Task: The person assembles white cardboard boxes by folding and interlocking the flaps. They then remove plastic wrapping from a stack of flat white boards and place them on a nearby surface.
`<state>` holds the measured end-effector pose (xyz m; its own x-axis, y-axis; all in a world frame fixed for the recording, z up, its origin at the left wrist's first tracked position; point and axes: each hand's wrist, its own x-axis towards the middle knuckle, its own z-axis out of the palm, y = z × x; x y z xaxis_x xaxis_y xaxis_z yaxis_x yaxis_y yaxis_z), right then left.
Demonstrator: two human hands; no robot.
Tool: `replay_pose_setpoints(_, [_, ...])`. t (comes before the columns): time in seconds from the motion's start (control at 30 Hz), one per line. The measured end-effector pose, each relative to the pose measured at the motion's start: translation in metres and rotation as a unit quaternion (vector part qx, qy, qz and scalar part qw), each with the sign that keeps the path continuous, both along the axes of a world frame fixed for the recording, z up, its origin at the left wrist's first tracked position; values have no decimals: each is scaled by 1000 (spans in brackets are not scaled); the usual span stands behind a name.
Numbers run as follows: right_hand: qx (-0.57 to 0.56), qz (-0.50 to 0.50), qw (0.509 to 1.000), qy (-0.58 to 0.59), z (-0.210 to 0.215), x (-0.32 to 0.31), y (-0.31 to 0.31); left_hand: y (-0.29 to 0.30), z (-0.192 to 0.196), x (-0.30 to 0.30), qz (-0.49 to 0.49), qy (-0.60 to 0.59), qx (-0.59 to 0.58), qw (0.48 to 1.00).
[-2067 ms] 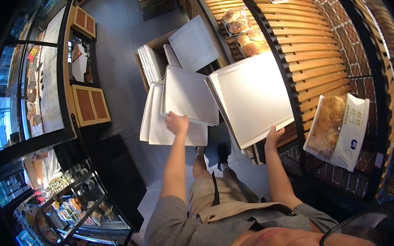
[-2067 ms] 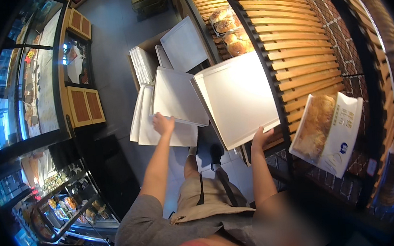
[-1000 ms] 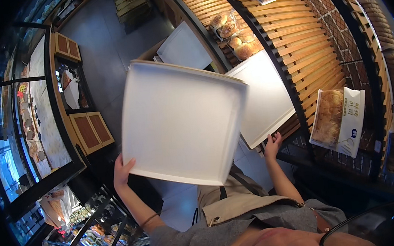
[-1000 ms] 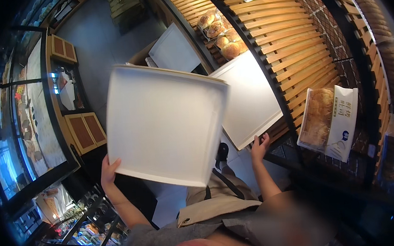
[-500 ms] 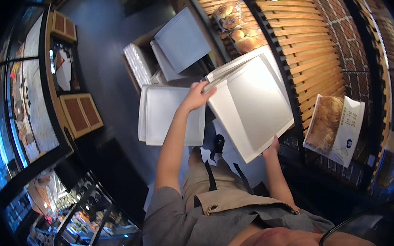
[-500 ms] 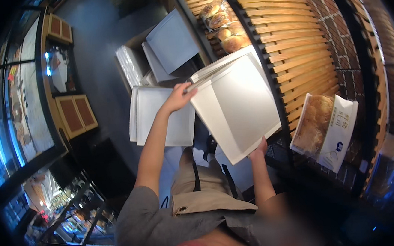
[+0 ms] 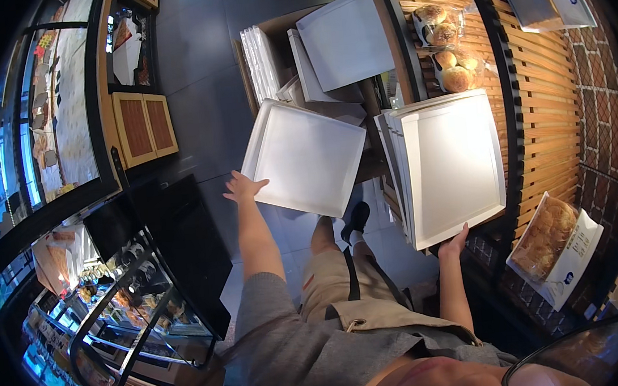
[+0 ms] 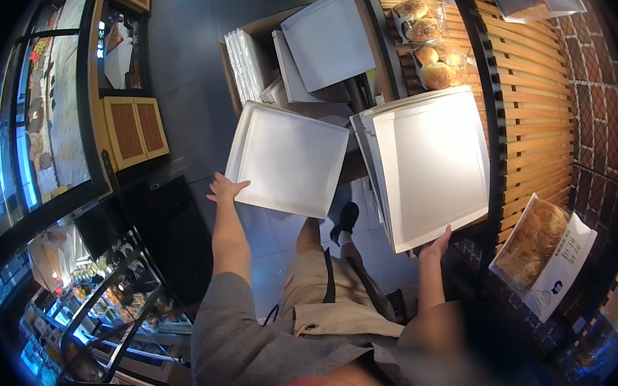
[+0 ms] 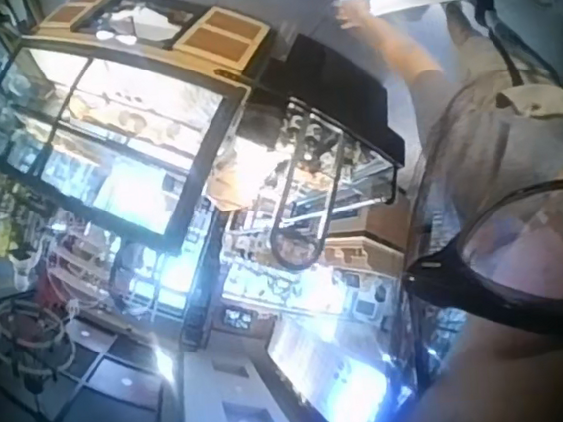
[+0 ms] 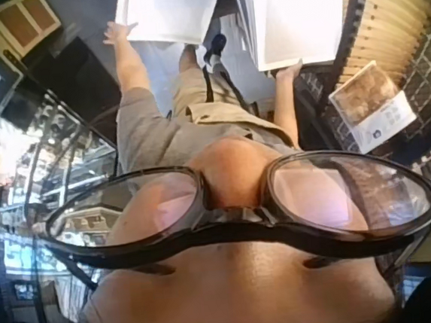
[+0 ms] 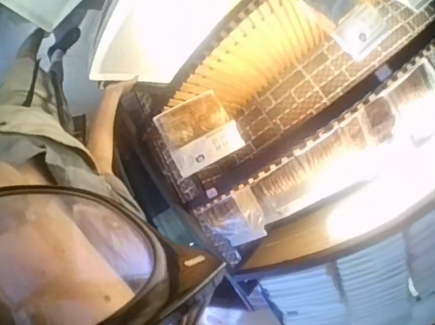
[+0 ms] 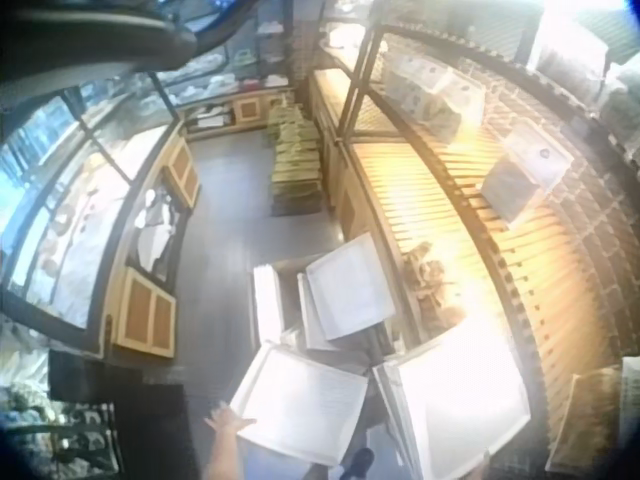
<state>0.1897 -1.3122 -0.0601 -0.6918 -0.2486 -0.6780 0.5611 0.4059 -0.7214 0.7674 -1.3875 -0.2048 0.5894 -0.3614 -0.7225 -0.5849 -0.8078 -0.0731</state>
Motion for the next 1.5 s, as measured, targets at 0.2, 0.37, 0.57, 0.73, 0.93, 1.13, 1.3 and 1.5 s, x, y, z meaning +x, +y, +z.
replay_pose_setpoints(0.2, [8, 52, 998, 28, -6, -3, 18, -2, -36, -37, 13, 55, 36, 998])
replay_pose_setpoints(0.37, [18, 99, 993, 63, -9, -15, 25, -15, -57, -36, -31, -76, -47, 996])
replay_pose_setpoints(0.57, [56, 112, 989, 81, -6, -18, 41, -11, -78, 3, -18, -4, -7, 1000])
replay_pose_setpoints(0.73, [72, 130, 987, 65, -1, -6, 22, 58, -122, 6, -73, 79, -95, 990])
replay_pose_setpoints(0.93, [35, 114, 990, 77, -8, 8, 19, 72, -53, -11, 21, 116, -409, 905])
replay_pose_setpoints(1.13, [43, 102, 992, 61, -15, 7, 29, 81, 85, 102, 58, 113, -431, 894])
replay_pose_setpoints(1.3, [116, 119, 955, 246, -38, -2, 59, 53, 203, 132, 112, 261, -428, 858])
replay_pose_setpoints(1.5, [-10, 283, 915, 287, 44, 46, 49, -38, 248, 15, -2, 402, -335, 852])
